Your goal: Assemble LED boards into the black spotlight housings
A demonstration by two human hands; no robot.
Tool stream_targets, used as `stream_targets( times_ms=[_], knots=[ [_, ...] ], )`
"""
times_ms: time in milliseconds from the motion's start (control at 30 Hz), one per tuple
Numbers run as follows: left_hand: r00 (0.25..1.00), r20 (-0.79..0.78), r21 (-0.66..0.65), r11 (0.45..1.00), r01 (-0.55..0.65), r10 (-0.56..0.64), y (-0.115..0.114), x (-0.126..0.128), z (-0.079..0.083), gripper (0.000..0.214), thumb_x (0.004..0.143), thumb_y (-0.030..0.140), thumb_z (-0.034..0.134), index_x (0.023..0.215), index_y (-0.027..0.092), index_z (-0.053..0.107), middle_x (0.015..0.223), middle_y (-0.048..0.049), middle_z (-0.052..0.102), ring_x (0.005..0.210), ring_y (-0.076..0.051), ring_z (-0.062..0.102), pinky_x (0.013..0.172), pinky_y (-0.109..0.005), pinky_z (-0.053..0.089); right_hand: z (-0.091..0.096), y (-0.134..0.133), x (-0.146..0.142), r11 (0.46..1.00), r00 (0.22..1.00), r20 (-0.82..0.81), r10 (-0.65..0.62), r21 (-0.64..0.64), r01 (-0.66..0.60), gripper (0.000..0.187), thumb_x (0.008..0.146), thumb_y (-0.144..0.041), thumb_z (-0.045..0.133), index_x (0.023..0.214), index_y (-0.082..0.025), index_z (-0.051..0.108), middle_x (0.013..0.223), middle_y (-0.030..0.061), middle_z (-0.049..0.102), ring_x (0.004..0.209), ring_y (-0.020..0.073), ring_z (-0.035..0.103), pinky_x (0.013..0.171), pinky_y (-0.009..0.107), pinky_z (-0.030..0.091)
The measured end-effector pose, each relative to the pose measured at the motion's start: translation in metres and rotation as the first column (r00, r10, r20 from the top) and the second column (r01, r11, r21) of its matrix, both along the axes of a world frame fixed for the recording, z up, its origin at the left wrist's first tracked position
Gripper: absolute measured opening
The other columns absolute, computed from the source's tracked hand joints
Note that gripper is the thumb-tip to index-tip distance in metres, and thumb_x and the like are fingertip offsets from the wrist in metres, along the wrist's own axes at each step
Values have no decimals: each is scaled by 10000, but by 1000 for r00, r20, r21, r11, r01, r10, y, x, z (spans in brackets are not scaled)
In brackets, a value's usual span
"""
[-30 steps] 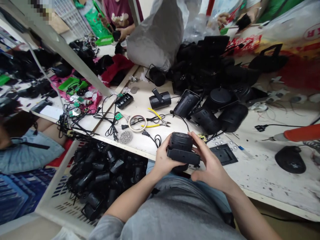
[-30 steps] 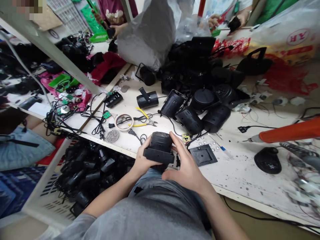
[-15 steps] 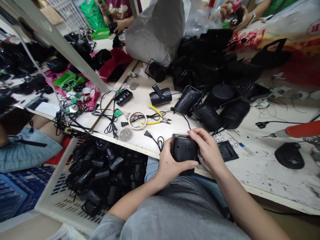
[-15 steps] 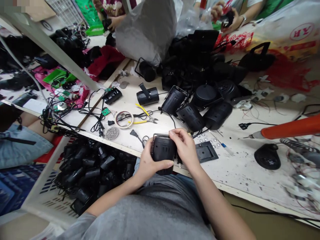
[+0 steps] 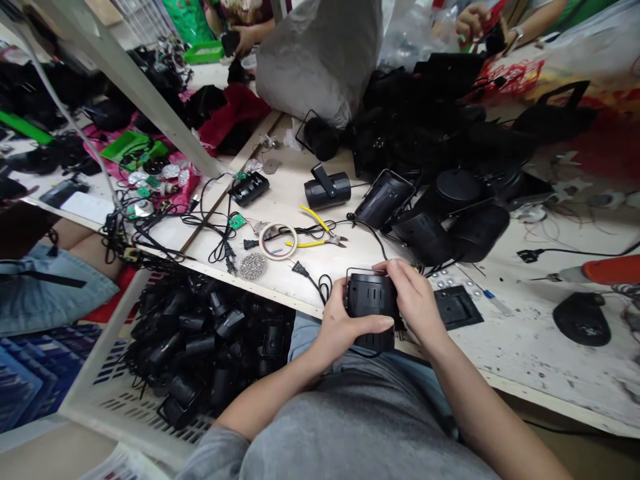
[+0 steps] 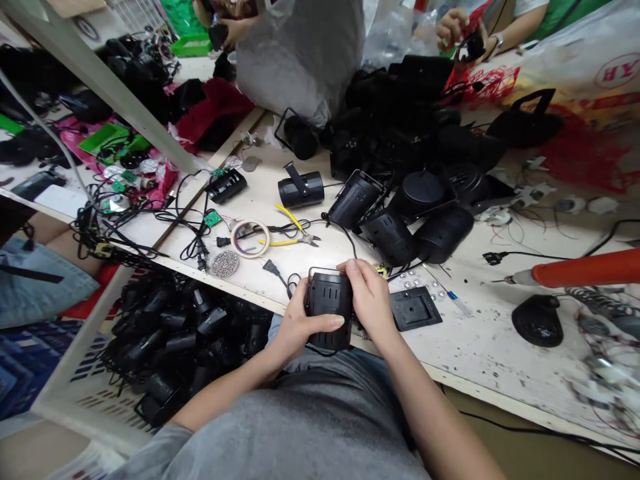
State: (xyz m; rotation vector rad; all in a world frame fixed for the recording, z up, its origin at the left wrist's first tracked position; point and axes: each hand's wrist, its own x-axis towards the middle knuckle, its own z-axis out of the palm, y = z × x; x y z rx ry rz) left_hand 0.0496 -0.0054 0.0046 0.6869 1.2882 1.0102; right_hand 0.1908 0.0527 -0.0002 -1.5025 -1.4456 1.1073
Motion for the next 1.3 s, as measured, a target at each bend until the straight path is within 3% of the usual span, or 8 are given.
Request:
stream_targets(
  times_ms=[300,733,1300],
  knots=[
    [990,136,0,999,49,-48,1,-6,-7,737,522,290,908,1175,180,587,1045,-47,677,990,-237,608,903,-351,483,-1,-6,10,1000,998,-62,15,-11,-15,574,923,-708,443,886,-219,741,955,73,755,931,236,673,889,363,501],
    [994,12,20,994,110,-110,0,-6,-1,745,528,323,906,1186,195,580,1089,-51,669,1057,-264,598,949,-380,476,-1,-9,14,1000,1000,-21,6,-26,-7,534,921,-679,460,903,-228,746,973,69,765,950,245,684,905,381,503],
    [964,183,94,980,176,-191,-3,-16,-16,716,615,315,886,1256,197,590,1152,-55,687,1085,-261,619,957,-361,477,7,-15,13,994,991,130,15,110,-29,516,970,-625,413,900,-230,738,925,71,764,901,237,694,849,348,516]
  ],
)
